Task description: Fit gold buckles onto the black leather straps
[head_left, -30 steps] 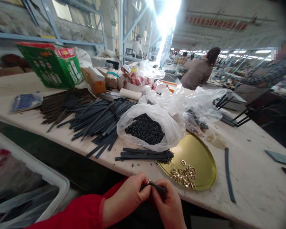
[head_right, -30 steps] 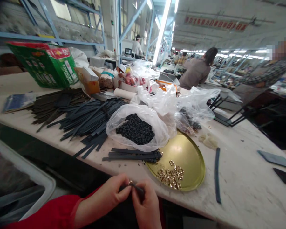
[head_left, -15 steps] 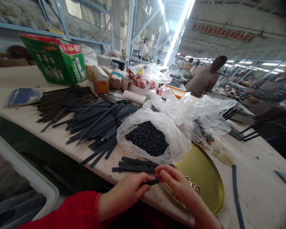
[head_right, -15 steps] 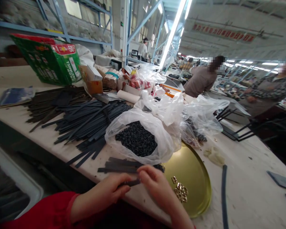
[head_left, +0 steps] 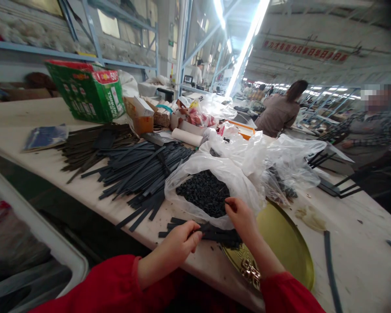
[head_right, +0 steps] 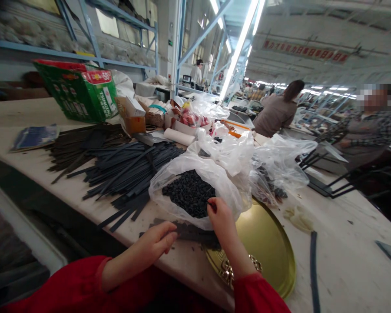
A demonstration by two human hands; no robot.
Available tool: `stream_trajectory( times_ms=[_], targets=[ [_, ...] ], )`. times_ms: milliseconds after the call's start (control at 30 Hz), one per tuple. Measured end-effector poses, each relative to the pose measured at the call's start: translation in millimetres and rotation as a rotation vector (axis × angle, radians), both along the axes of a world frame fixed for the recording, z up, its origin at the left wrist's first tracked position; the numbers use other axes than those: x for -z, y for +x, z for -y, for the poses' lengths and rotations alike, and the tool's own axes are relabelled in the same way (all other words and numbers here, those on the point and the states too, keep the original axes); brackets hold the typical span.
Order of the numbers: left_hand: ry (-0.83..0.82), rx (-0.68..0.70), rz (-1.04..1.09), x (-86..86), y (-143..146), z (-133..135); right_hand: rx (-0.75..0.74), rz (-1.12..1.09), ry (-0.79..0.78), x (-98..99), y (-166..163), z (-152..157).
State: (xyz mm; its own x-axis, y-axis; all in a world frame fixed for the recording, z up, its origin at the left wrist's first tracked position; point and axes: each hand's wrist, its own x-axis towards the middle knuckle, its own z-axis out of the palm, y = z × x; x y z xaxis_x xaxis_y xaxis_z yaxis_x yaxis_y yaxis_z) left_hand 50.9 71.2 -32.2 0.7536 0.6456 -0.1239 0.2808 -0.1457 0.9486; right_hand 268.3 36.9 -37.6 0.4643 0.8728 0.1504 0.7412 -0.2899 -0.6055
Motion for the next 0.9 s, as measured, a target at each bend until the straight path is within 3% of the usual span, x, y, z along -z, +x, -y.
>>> stream_trajectory(
  times_ms=[167, 233, 533, 900],
  targets=[
    [0.014, -0.073, 0.151, -16.0, 6.1, 4.0, -0.097, -0.722, 0.159, -25.7, -55.5, 48.4],
    [0.050, -0.059, 0.130, -19.6, 6.3, 10.2, -0.085, -0.889, 0.206, -30.3, -75.4, 63.2],
    [0.061, 0.003, 0.027, -23.1, -6.6, 39.5, -0.043, -0.883, 0.307, -15.3, -99.4, 95.9],
    [0.036, 0.005, 0.008, -17.1, -8.6, 52.7, 0.021, -1.036, 0.242, -9.2, -106.6, 108.9]
  ],
)
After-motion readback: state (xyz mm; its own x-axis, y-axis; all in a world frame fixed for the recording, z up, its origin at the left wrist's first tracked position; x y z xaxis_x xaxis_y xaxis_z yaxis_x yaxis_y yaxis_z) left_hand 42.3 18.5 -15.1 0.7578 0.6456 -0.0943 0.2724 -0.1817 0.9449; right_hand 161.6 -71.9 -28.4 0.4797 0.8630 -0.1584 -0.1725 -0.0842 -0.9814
